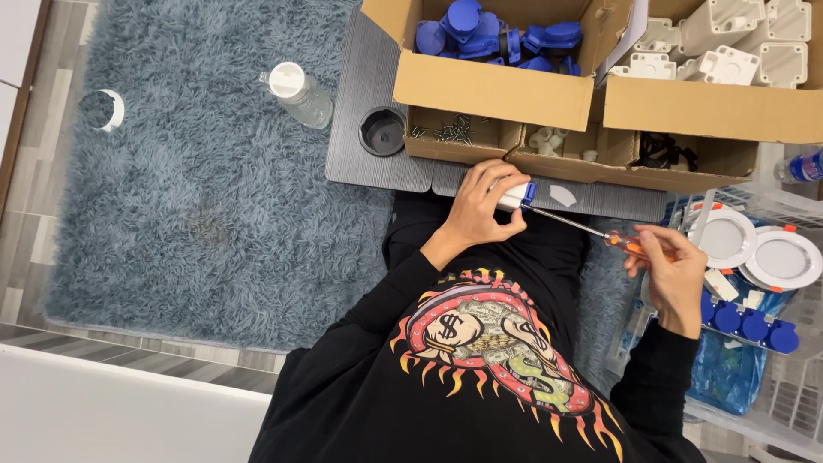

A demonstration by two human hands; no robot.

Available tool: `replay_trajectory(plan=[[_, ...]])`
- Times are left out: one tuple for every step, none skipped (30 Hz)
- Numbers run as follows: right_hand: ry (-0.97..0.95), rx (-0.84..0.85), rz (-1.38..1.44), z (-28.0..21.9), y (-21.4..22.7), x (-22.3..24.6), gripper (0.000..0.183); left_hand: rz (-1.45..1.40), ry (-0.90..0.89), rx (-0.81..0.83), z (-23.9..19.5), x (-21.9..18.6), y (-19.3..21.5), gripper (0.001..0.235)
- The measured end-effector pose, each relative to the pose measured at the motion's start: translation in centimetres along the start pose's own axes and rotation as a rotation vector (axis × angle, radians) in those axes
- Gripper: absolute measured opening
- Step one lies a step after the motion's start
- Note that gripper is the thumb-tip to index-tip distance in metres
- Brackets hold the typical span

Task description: Assembling small white electrical fixtures using a screwdriver while sitting on a rug.

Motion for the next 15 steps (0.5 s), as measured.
replay_trajectory(plan=[[0.0,0.001,0.0,0.0,0.2,-0.2,0.017,0.001,0.0,0.0,0.0,0.0,0.0,0.059],[0.015,0.006,0.019,0.0,0.4,-0.2,0.02,0.002,0.0,-0.001,0.0,0.0,0.0,0.059],[0.03,0.011,0.039,0.0,0.6,-0.3,0.025,0.003,0.0,-0.001,0.0,0.0,0.0,0.059],[0.029,0.011,0.038,-0.1,0.8,-0.5,0.025,0.003,0.001,-0.001,0.0,0.0,0.0,0.059],[0.05,0.011,0.065,-0.2,1.0,-0.5,0.03,-0.001,0.004,0.002,-0.1,0.0,0.0,0.059],[0.073,0.012,0.093,-0.2,1.2,-0.5,0.036,-0.004,0.006,0.004,-0.1,0.1,-0.1,0.059],[0.073,0.012,0.093,-0.2,1.1,-0.4,0.036,-0.004,0.006,0.004,-0.1,0.2,-0.1,0.059],[0.092,0.017,0.08,-0.2,0.9,-0.2,0.04,-0.001,0.003,0.003,-0.1,0.2,-0.1,0.059],[0.111,0.022,0.067,-0.3,0.8,0.0,0.043,0.001,0.0,0.002,-0.1,0.2,-0.1,0.059],[0.111,0.022,0.067,-0.1,0.7,0.0,0.043,0.002,0.0,0.002,-0.1,0.1,-0.1,0.059],[0.082,0.018,0.006,0.0,0.6,-0.2,0.029,0.0,0.002,0.003,-0.2,0.1,-0.1,0.059],[0.052,0.015,-0.055,0.2,0.4,-0.4,0.024,-0.001,0.004,0.004,-0.2,0.1,-0.1,0.058],[0.052,0.015,-0.055,0.1,0.0,-0.1,0.024,0.0,0.004,0.004,-0.2,0.1,-0.1,0.058],[0.016,-0.019,-0.051,0.0,-0.2,0.1,0.021,0.004,0.004,0.003,-0.2,0.1,-0.1,0.059],[-0.019,-0.053,-0.047,0.0,-0.4,0.2,0.026,0.008,0.004,0.002,-0.2,0.1,-0.1,0.059]])
Point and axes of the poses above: each hand's wrist, its own z-axis towards the middle knuckle, its own y-axis out of the back of the hand, x = y × z, the point moved 6 cm from there along z, towards the middle knuckle, and after that the axes turned 8 degrees about -y, right-handed, at the moved point
